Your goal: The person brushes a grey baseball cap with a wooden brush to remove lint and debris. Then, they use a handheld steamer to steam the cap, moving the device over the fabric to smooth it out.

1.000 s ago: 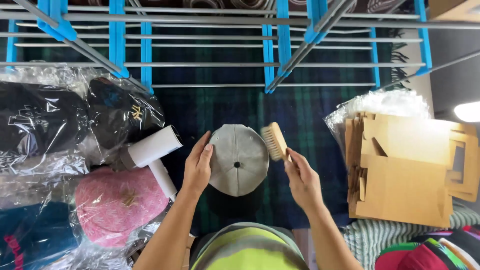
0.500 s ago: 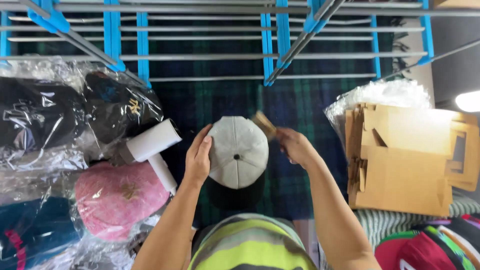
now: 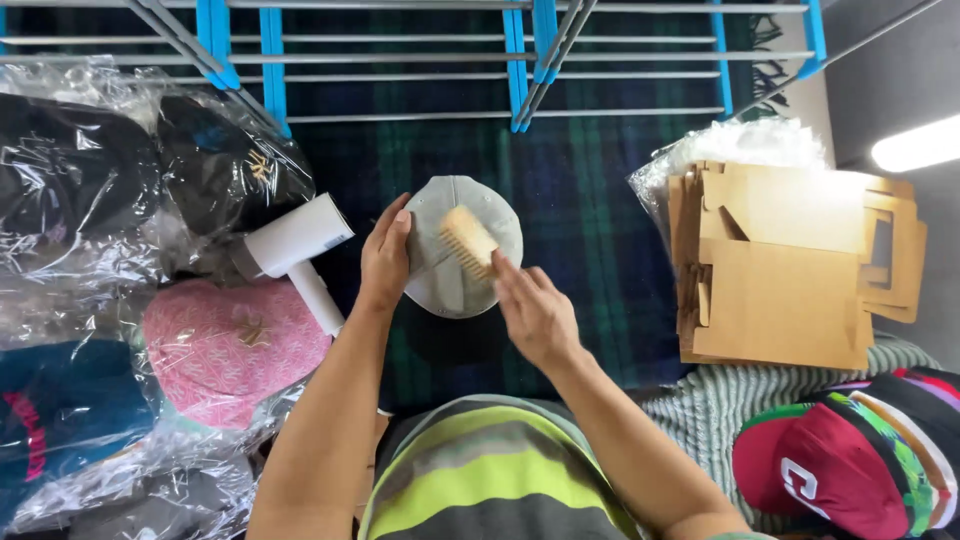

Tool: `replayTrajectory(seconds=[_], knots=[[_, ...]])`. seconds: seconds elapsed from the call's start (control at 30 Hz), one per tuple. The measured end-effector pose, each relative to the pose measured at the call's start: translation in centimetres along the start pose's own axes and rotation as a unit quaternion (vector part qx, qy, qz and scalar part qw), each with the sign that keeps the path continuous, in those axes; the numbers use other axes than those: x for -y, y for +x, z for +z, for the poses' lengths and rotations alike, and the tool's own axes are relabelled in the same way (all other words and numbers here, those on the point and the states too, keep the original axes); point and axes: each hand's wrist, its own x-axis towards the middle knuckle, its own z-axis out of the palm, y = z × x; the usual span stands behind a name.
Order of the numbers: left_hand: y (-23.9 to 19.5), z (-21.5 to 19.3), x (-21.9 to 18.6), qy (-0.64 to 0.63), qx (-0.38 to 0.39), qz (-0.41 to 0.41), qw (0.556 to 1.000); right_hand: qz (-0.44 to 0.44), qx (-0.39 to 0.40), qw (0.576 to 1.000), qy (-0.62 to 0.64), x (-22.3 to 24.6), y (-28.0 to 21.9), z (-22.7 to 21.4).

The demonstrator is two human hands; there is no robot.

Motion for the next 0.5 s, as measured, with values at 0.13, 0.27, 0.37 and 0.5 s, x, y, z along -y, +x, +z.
replayTrajectory(seconds=[0.13,0.27,0.37,0.5], knots=[[0.7,-0.3,0.2,-0.002,-0.016,-0.007,1.0,0.208,-0.071,0.971,0.091,-7.1,-1.4,2.0],[1.0,1.1,0.7,-0.014,-0.02,-0.006,1.0,0.374,-0.055,0.912,0.16,-5.1,-3.6,2.3],[-2.2,0.5,-0.5,-0.032,-0.043,-0.03,0.998,0.529,-0.017,0.817,0.231,-5.2,-7.7,4.7],[-7.8,-0.2,1.6,-0.005,-0.085,-0.061,0.995,0.539,-0.026,0.833,0.124,0.6,-6.0,-1.8]])
